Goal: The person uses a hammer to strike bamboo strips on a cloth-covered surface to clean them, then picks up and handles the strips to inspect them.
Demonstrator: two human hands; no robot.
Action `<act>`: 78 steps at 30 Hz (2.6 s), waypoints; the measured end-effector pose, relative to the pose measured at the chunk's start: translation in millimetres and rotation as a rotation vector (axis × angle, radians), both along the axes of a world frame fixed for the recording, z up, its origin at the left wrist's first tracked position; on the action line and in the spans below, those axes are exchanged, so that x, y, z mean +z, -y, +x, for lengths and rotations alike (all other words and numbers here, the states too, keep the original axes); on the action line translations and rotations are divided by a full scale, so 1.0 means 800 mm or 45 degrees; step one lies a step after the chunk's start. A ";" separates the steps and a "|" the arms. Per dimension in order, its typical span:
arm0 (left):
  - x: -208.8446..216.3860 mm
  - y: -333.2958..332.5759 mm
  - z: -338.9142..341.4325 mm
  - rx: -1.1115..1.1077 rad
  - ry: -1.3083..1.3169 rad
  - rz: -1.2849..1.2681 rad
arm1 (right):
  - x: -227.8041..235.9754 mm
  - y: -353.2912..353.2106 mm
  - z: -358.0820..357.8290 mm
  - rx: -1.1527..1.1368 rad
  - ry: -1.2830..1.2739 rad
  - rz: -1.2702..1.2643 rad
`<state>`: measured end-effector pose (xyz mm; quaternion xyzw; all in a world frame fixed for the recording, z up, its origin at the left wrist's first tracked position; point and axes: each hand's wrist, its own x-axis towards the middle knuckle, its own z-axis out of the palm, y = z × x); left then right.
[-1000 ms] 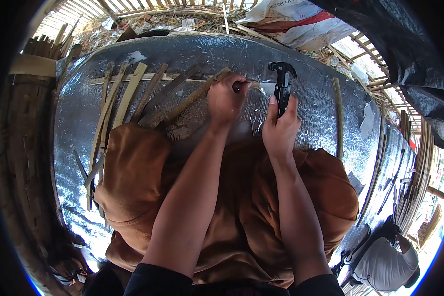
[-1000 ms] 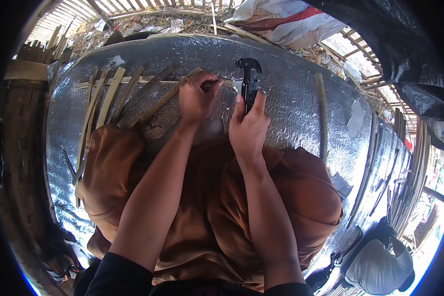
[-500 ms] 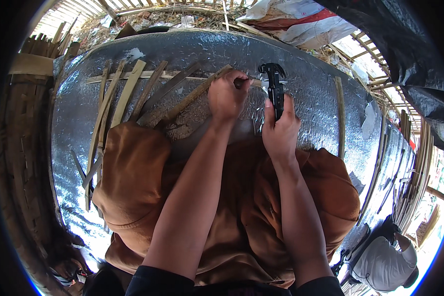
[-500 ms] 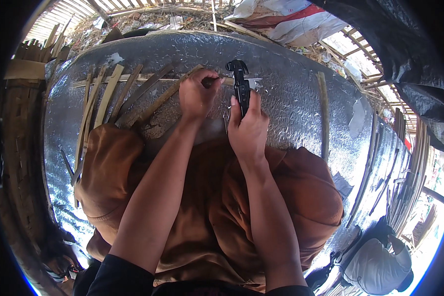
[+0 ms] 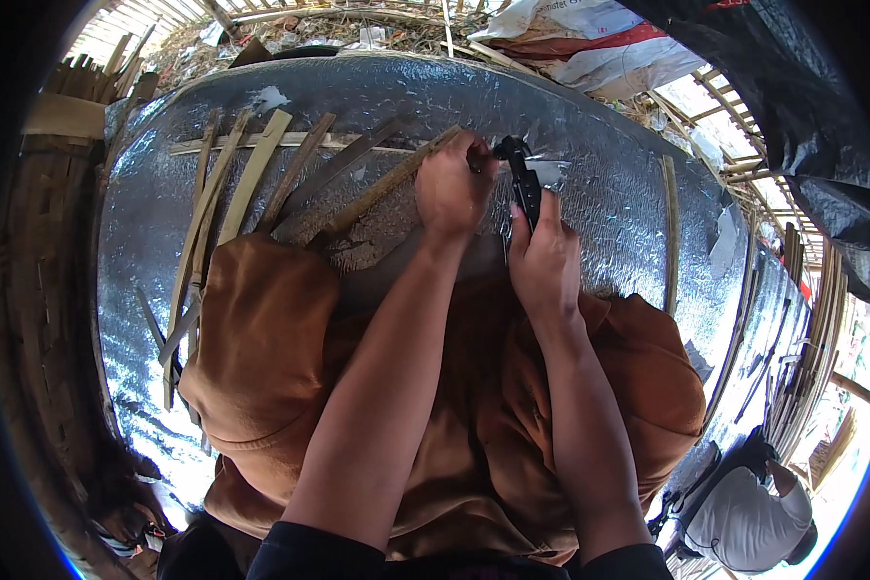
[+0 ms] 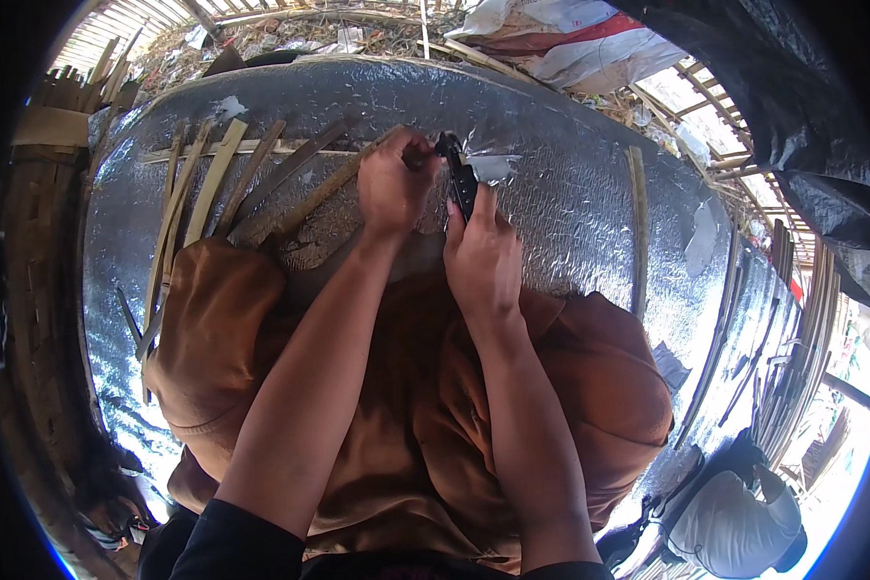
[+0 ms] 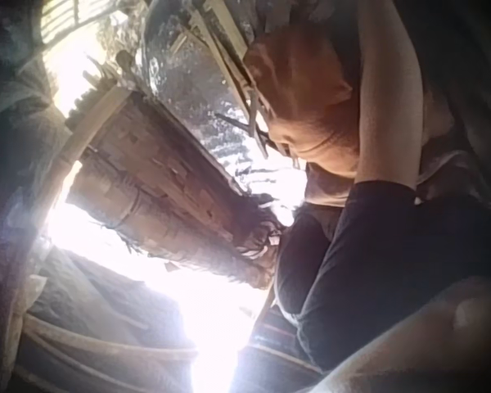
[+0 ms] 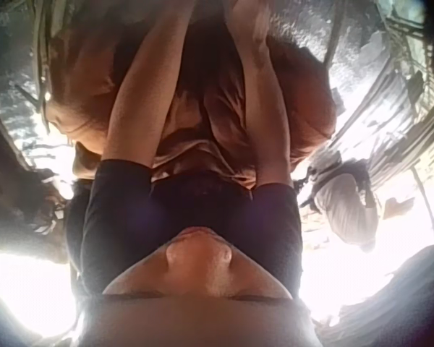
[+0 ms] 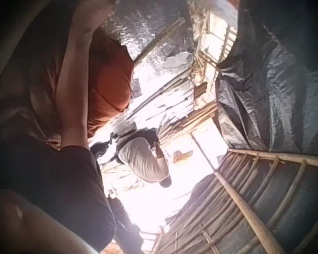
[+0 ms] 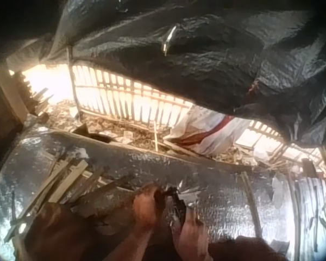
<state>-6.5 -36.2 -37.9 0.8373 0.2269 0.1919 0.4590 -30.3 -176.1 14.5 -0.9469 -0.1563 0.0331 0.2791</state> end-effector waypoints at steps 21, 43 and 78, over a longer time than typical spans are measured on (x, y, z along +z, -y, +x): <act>-0.003 -0.003 0.000 0.001 0.071 0.030 | 0.013 -0.014 -0.005 -0.027 0.125 0.208; 0.004 0.004 -0.050 -0.164 0.177 0.660 | -0.010 0.011 -0.002 -0.119 0.183 0.389; 0.010 -0.033 -0.086 0.294 -0.634 1.003 | -0.029 0.001 -0.015 -0.002 0.459 0.313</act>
